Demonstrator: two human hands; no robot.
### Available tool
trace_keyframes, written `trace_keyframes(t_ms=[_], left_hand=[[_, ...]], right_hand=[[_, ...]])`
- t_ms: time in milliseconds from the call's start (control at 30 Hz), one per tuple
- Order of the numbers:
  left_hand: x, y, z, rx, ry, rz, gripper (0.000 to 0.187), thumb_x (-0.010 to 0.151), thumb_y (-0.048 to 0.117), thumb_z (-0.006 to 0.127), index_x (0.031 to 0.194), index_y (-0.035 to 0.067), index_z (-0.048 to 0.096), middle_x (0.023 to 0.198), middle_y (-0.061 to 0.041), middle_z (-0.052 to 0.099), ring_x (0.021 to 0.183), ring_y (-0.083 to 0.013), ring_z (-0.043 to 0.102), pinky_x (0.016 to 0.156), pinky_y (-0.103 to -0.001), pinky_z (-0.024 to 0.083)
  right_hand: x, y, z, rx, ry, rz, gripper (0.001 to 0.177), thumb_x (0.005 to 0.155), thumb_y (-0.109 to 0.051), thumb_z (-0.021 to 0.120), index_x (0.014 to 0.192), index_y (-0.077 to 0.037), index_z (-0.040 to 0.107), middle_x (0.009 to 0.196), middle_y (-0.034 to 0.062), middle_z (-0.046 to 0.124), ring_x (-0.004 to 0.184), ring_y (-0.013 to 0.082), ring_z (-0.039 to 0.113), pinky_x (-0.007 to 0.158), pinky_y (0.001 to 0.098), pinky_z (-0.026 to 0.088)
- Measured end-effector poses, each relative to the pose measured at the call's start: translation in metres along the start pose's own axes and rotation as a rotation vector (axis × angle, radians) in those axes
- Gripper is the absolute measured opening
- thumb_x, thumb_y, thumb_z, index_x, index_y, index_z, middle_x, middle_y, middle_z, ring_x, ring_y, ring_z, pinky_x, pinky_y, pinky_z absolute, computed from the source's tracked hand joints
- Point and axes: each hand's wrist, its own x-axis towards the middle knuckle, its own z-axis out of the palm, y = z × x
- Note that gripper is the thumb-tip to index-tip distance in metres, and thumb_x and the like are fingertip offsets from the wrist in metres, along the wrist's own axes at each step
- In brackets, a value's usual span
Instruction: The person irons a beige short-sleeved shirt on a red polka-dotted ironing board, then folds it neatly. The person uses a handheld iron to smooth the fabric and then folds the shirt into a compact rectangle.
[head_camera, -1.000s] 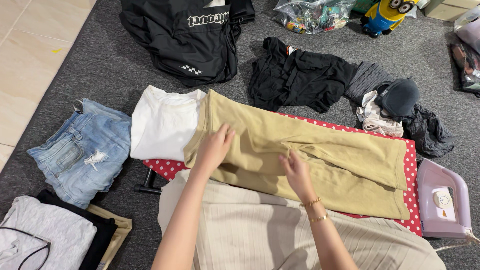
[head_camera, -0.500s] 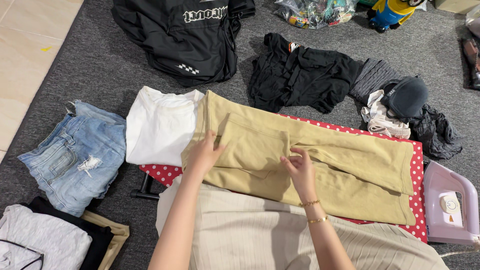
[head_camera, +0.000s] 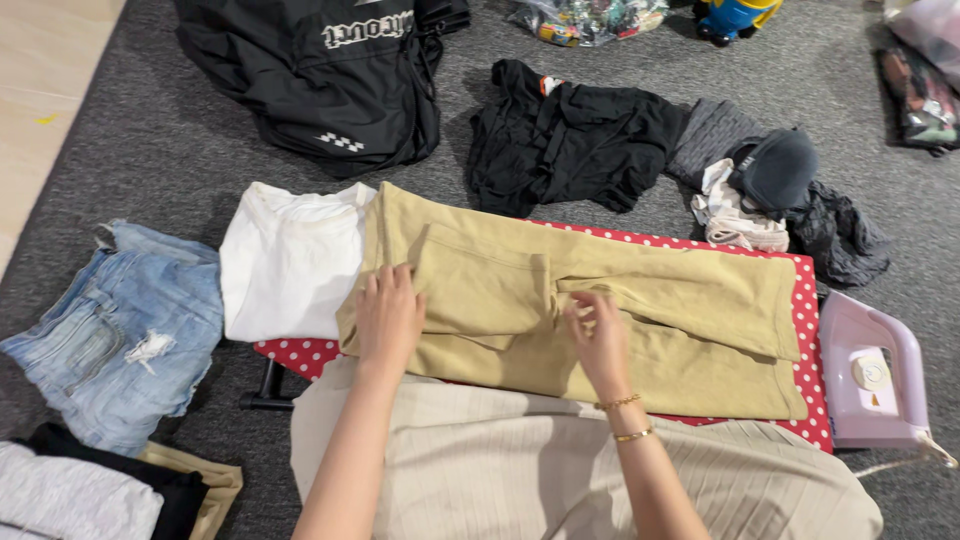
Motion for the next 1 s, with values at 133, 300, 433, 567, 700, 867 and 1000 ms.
trace_keyframes(t_ms=[133,300,433,567,700,867,1000], left_hand=[[-0.002,0.054,0.008,-0.209,0.085,0.394,0.038,0.089,0.020,0.071,0.122,0.004,0.060,0.122,-0.015,0.061,0.114,-0.0358,0.056,0.099,-0.048,0.048],[-0.018,0.121,0.046,-0.187,0.077,0.586,0.062,0.065,0.024,0.074,0.120,0.003,0.058,0.128,-0.022,0.058,0.123,-0.0436,0.051,0.101,-0.054,0.043],[-0.010,0.122,0.064,-0.203,0.088,0.502,0.044,0.082,0.010,0.062,0.126,0.006,0.057,0.135,-0.019,0.060,0.126,-0.0384,0.057,0.101,-0.047,0.049],[0.002,0.101,0.060,-0.319,-0.474,-0.022,0.039,0.107,0.020,0.045,0.146,0.022,0.051,0.107,-0.022,0.073,0.103,-0.0367,0.071,0.090,-0.049,0.055],[0.005,0.088,0.051,-0.586,-0.210,0.210,0.029,0.100,0.013,0.048,0.127,0.011,0.058,0.115,-0.019,0.070,0.104,-0.0406,0.067,0.083,-0.052,0.054],[-0.007,0.098,0.044,-0.270,-0.110,0.481,0.036,0.087,0.013,0.062,0.122,0.008,0.059,0.134,-0.012,0.062,0.124,-0.0330,0.060,0.102,-0.047,0.050],[-0.012,0.120,0.046,-0.152,0.090,0.572,0.058,0.072,0.028,0.076,0.120,-0.001,0.060,0.136,-0.019,0.054,0.134,-0.0419,0.044,0.106,-0.057,0.037]], right_hand=[[0.006,0.028,-0.045,-0.367,0.115,-0.112,0.033,0.087,-0.010,0.077,0.119,-0.009,0.069,0.117,0.0138,0.063,0.097,0.0334,0.058,0.086,0.0438,0.050],[0.017,0.054,-0.069,-0.320,0.065,-0.059,0.034,0.083,-0.012,0.076,0.116,-0.009,0.067,0.117,0.0138,0.062,0.105,0.0348,0.060,0.086,0.0452,0.051],[0.023,0.058,-0.083,-0.310,-0.058,0.155,0.019,0.092,-0.012,0.071,0.110,-0.011,0.068,0.118,0.0075,0.064,0.083,0.0309,0.067,0.075,0.0446,0.052],[0.021,0.056,-0.106,-0.235,0.051,0.034,0.017,0.095,-0.009,0.068,0.112,-0.010,0.068,0.106,0.0072,0.067,0.076,0.0264,0.068,0.072,0.0412,0.053],[0.003,0.055,-0.120,-0.257,-0.003,-0.013,0.015,0.093,-0.009,0.068,0.108,-0.011,0.069,0.107,0.0075,0.066,0.079,0.0254,0.068,0.073,0.0401,0.055],[-0.014,0.058,-0.121,-0.198,-0.145,-0.021,0.026,0.086,-0.007,0.070,0.112,-0.011,0.069,0.117,0.0082,0.061,0.089,0.0260,0.069,0.079,0.0394,0.056],[-0.010,0.075,-0.133,-0.285,-0.108,0.018,0.034,0.082,-0.014,0.079,0.113,-0.010,0.066,0.122,0.0107,0.057,0.092,0.0307,0.066,0.077,0.0423,0.054]])
